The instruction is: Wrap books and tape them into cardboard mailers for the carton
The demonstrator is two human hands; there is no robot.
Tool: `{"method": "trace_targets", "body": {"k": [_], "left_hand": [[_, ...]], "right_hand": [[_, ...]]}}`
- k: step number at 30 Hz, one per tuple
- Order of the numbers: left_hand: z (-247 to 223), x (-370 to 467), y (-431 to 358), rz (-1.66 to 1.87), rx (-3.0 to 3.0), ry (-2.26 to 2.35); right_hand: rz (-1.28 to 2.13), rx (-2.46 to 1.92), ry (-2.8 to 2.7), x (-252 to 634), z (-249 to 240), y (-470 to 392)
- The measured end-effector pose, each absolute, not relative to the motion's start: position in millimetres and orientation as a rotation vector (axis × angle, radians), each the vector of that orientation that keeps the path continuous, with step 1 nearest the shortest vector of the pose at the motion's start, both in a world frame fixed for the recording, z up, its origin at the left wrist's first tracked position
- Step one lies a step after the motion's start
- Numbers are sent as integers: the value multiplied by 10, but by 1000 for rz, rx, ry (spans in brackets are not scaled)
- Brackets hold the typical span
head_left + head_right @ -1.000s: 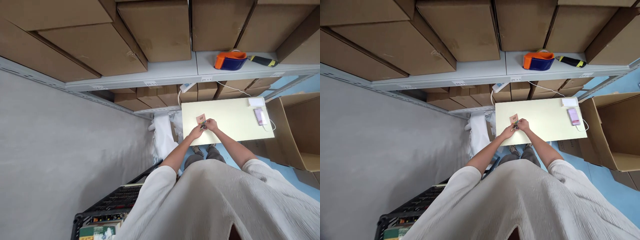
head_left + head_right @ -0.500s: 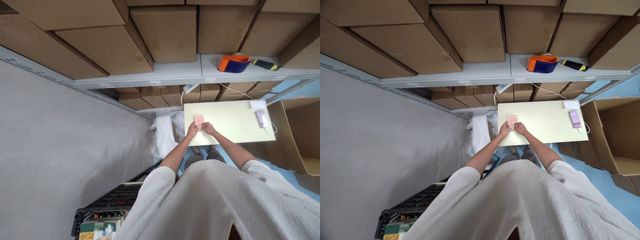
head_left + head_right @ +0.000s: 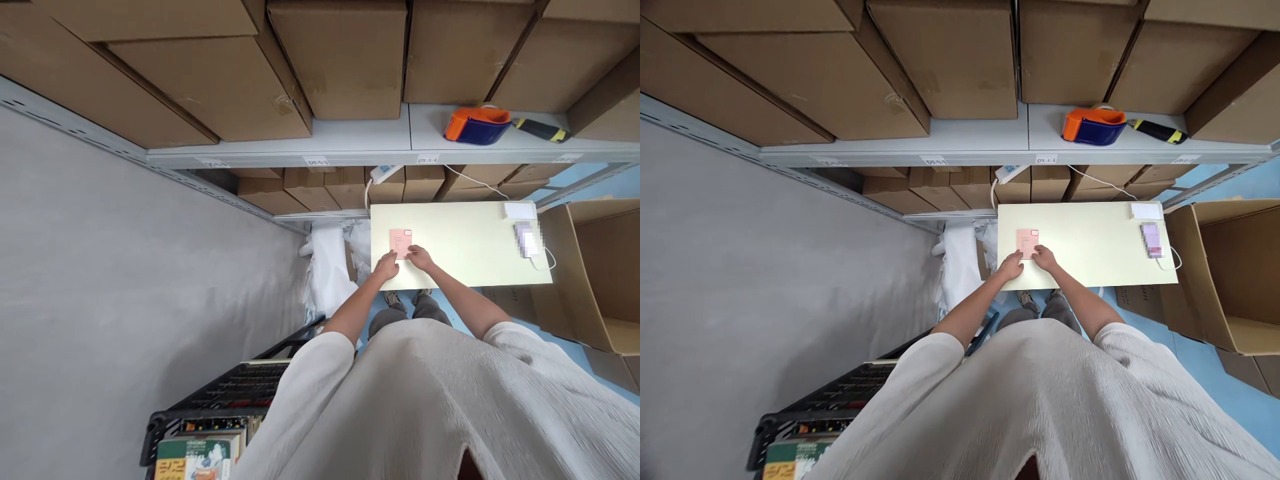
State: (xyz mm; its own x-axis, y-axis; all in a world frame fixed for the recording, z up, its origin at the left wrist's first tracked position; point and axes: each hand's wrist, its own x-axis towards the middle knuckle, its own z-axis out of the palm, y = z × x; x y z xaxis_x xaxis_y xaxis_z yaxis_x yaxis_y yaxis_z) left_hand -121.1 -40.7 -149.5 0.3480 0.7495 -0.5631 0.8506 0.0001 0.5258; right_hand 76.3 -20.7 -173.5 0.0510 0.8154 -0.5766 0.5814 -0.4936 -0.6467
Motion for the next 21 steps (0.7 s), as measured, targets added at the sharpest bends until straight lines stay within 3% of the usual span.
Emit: {"method": "trace_targets", "body": {"k": [13, 21], "left_hand": [[-1520, -1245, -447, -104, 1713, 1414], [-1416, -969, -324, 134, 1562, 1395]], "right_hand": [[1484, -2166, -942, 649, -1777, -219], [1325, -2148, -1098, 724, -1550, -203]]}}
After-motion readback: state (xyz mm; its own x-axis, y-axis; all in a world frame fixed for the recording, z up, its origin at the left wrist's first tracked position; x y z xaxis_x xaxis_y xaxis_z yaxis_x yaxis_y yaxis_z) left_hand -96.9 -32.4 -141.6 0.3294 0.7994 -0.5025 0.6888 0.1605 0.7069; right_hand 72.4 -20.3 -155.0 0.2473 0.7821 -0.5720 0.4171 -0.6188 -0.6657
